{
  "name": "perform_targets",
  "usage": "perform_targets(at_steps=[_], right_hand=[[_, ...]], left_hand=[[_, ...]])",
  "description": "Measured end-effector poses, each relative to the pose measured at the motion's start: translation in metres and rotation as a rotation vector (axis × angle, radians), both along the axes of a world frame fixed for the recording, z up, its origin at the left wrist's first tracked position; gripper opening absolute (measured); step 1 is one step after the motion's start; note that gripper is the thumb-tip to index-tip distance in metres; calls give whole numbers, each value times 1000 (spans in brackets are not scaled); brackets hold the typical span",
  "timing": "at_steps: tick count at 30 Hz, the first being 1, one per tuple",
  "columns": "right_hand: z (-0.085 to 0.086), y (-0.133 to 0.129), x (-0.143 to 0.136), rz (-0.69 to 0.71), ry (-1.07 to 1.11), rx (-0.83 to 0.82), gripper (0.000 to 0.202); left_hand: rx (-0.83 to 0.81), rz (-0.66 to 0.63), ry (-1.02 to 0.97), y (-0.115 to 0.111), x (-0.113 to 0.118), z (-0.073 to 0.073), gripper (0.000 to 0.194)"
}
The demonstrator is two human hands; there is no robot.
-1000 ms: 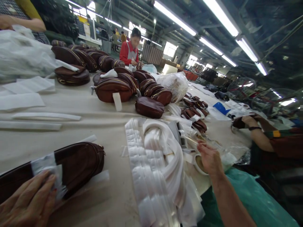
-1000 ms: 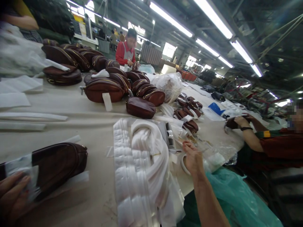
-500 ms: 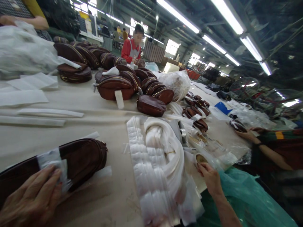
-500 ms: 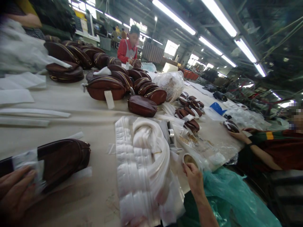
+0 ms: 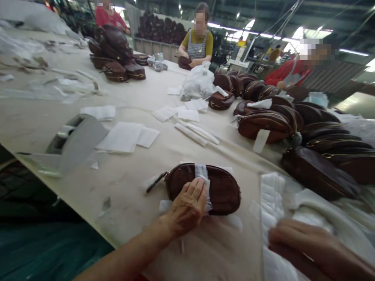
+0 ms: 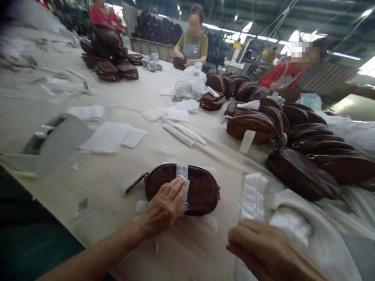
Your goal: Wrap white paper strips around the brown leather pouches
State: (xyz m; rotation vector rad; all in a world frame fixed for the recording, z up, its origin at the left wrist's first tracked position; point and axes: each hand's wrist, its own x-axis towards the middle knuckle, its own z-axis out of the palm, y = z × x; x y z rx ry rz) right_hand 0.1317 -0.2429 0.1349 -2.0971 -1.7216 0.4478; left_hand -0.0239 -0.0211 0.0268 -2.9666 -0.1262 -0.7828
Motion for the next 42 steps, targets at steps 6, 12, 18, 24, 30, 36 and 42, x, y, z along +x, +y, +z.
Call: perform_targets(at_steps=[6,12,18,24,30,36,42], right_hand=[[16,168,23,441,-299,-268,23],[-8,221,35,547,-510,-417,18],[-20,236,49,520,-282,-433,14],[-28,247,58,257,-117,-446,11],[-44,256,74,82,121,-433,27],[-47,229,71,-132,22,-127,17],[-56,170,26,121,-166,161,30]], left_hand=[[-84,-20,0,-2,-2,1,40],[-100,-32,41,0,-2,3,44],[-124,-35,38,1,-3,2,45],[-118,-39,57,-1,-4,-1,45],[-96,-40,75,-1,-4,1,44],[-75,-31,40,0,-3,1,43],[-98,-34,63,-1,-2,-2,44]])
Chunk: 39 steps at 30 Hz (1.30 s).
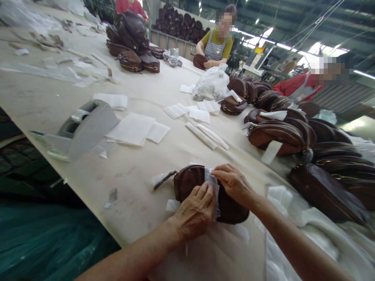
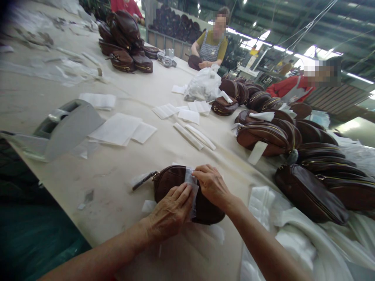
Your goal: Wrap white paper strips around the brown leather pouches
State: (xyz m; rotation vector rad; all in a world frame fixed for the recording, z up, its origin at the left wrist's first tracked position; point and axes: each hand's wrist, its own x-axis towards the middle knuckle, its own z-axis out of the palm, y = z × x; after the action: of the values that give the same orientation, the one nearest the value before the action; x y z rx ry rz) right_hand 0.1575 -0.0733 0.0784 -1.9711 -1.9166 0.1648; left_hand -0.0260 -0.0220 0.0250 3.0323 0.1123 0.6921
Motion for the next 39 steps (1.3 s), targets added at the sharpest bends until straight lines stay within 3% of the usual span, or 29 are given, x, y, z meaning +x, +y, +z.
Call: perform_targets(at_steps=[6,12,16,19,23,30,35,39], right_hand=[[-13,-26,-26,25,-159,70,40],[-13,-37,-26,-24,54,115,38],[-2,-22,-15,-143,178,108,28],[3,-1,-15,-236,73,-72,28],[1,20,-16,-226,81,-412,35],[1,34,10,-229,320,-567,45],[11,12,31,-257,635,-683,49],[17,-35,25,-315,970,-737,48]], left_hand=[[-13,-2,-29,0,1,-3,39],[-17,1,-91,-1,1,-4,35],[-6,-16,-73,-1,1,-2,37],[2,-11,-65,0,1,-2,39],[8,0,-92,0,1,-3,37],[-9,-2,-119,0,2,-5,38],[-79,-74,-197,4,-1,-5,36],[-88,-292,-288,13,-7,6,33]])
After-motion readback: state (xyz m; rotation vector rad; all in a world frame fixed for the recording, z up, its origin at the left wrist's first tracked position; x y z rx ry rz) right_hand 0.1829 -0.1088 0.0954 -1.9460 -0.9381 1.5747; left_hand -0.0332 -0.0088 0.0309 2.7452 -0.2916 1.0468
